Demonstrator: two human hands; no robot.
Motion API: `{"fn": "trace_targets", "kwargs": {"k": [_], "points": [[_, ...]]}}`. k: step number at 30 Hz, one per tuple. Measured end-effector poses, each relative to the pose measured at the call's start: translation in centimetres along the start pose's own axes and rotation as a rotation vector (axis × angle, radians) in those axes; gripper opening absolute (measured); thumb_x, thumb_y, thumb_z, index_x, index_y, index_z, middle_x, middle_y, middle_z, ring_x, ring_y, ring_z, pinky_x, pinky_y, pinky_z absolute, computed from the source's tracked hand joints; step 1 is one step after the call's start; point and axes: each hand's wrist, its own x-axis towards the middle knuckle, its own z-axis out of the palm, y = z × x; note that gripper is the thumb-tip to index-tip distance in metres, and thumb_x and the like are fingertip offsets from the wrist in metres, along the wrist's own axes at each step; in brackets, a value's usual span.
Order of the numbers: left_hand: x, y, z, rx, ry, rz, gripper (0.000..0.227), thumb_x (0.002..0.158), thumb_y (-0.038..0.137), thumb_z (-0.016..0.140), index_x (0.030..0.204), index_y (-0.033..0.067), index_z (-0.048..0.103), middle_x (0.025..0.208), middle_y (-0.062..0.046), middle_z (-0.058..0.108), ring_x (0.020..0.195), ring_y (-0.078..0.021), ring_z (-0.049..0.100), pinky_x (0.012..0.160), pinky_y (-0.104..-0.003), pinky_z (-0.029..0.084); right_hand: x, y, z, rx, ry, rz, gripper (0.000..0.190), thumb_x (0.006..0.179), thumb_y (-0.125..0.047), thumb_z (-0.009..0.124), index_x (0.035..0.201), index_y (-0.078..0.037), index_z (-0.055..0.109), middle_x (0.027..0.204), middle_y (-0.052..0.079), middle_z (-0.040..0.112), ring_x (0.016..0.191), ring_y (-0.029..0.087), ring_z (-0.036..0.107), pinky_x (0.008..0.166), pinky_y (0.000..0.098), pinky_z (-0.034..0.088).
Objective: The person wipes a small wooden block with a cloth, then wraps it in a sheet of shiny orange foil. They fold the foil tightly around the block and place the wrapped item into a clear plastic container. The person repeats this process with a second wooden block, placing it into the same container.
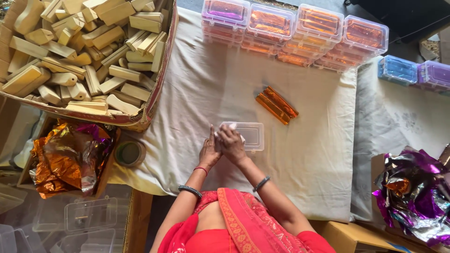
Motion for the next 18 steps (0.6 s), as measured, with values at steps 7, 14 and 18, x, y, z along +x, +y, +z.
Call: {"fn": "trace_targets", "kwargs": {"k": [7, 14, 18], "points": [[-0.5, 0.8, -0.7, 0.104, -0.01, 0.098, 0.112, 0.078, 0.047, 0.08, 0.164, 0.0377, 0.01, 0.141, 0.0, 0.061, 0.128, -0.0303, 0.055, 0.108, -0.042, 0.048, -6.4, 2.4, -6.4, 0.042, -0.021, 0.03, 0.032, 0.085, -0.007, 0.069, 0.117, -0.008, 0.069, 0.134, 0.009, 0.065, 0.126, 0.03, 0.06, 0.105, 0.0438, 0.046], [0.1, 0.9, -0.8, 0.17, -0.024, 0.122, 0.101, 0.079, 0.05, 0.081, 0.161, 0.039, 0.024, 0.148, -0.003, 0.054, 0.134, -0.032, 0.047, 0.11, -0.042, 0.044, -5.3, 7.3, -5.8, 0.036, 0.104, 0.292, 0.027, 0.093, -0.008, 0.068, 0.12, -0.008, 0.071, 0.131, 0.011, 0.066, 0.12, 0.031, 0.061, 0.103, 0.0429, 0.048], [0.1, 1.4, -1.2, 0.164, -0.048, 0.104, 0.1, 0.08, 0.051, 0.08, 0.162, 0.0394, 0.024, 0.148, -0.002, 0.054, 0.135, -0.0305, 0.047, 0.111, -0.041, 0.044, -3.4, 5.2, -1.3, -0.076, 0.052, 0.242, 0.028, 0.094, -0.012, 0.067, 0.122, -0.009, 0.07, 0.134, 0.012, 0.064, 0.12, 0.033, 0.061, 0.102, 0.0439, 0.05]]}}
